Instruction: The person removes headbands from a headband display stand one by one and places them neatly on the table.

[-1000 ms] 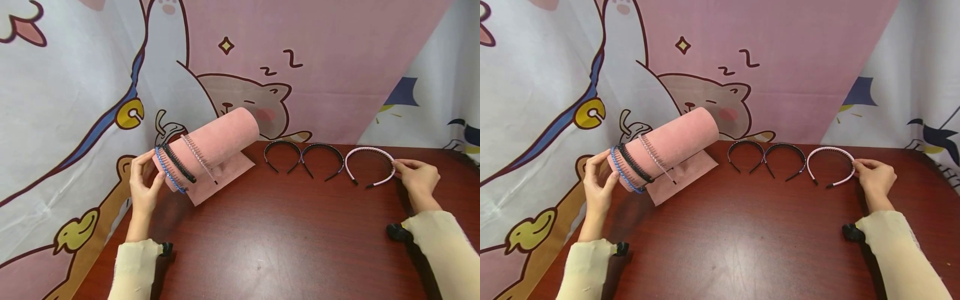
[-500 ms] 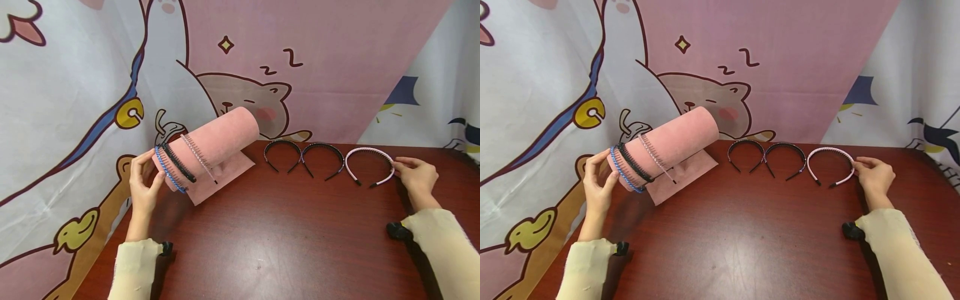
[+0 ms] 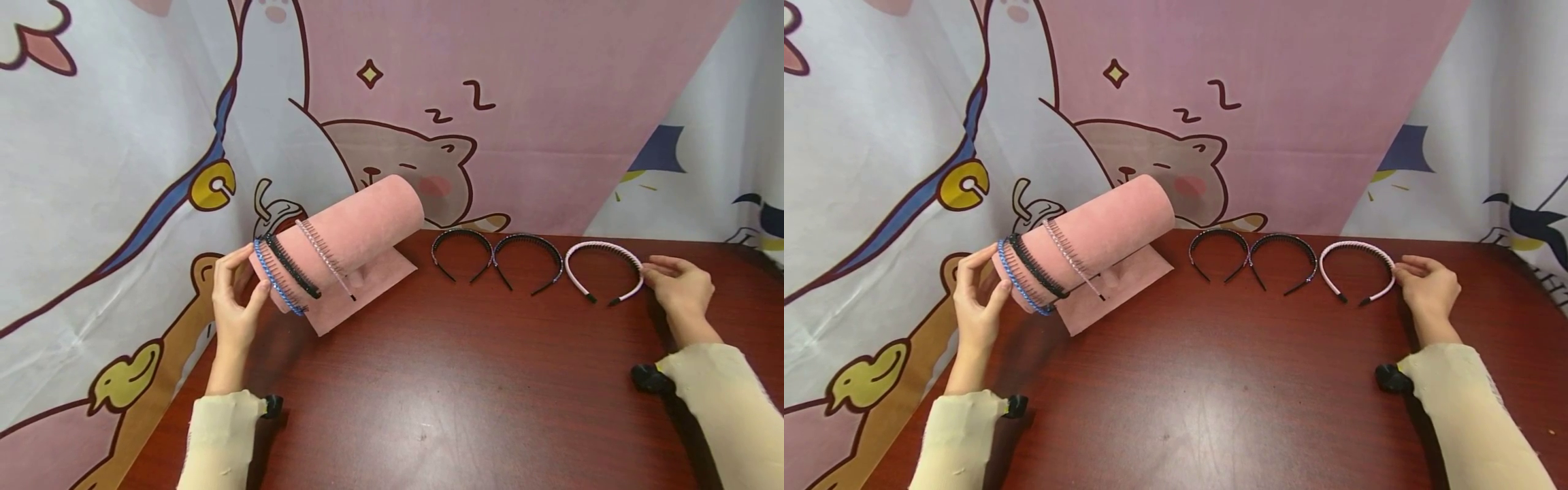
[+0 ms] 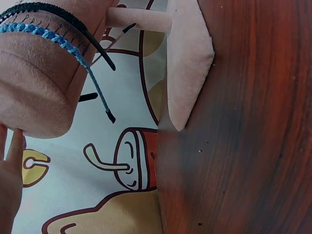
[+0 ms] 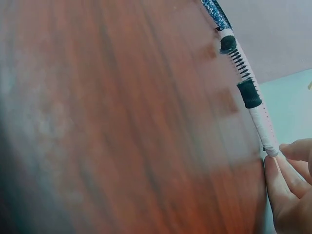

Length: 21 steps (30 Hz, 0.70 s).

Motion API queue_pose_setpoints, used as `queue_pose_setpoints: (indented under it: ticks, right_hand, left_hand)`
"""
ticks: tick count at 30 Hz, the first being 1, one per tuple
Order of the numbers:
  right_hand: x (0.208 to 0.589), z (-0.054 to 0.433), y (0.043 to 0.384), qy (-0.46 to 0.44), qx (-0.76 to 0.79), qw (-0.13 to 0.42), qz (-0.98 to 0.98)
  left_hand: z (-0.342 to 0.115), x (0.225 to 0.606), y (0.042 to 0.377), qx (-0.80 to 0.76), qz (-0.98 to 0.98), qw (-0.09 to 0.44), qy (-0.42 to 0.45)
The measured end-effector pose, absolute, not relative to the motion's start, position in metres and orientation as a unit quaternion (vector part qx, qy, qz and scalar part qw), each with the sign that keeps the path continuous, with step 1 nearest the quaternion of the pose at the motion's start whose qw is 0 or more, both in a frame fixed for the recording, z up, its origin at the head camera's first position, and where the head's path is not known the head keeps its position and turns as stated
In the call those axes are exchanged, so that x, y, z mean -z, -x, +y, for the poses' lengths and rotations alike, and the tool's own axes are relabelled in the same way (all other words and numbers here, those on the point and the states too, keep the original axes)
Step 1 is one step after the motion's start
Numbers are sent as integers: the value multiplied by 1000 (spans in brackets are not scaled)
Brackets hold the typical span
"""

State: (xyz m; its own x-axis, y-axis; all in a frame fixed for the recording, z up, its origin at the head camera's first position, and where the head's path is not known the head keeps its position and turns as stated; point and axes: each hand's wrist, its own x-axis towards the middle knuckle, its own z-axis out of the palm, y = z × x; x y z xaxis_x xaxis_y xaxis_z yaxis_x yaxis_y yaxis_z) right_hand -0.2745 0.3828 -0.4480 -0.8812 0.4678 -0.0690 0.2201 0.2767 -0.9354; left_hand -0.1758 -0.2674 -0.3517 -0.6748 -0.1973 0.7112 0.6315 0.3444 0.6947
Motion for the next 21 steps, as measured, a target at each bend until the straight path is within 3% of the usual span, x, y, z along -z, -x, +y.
queue_pose_setpoints:
  ticks: [14, 21]
  right_hand:
    - [443, 381, 272, 194, -605, 120, -763]
    - [439, 381, 272, 180, -698, 137, -680]
  left_hand:
    - [-266, 350, 174, 543, -738, 375, 137]
    - [-267, 350, 174, 546, -736, 375, 139]
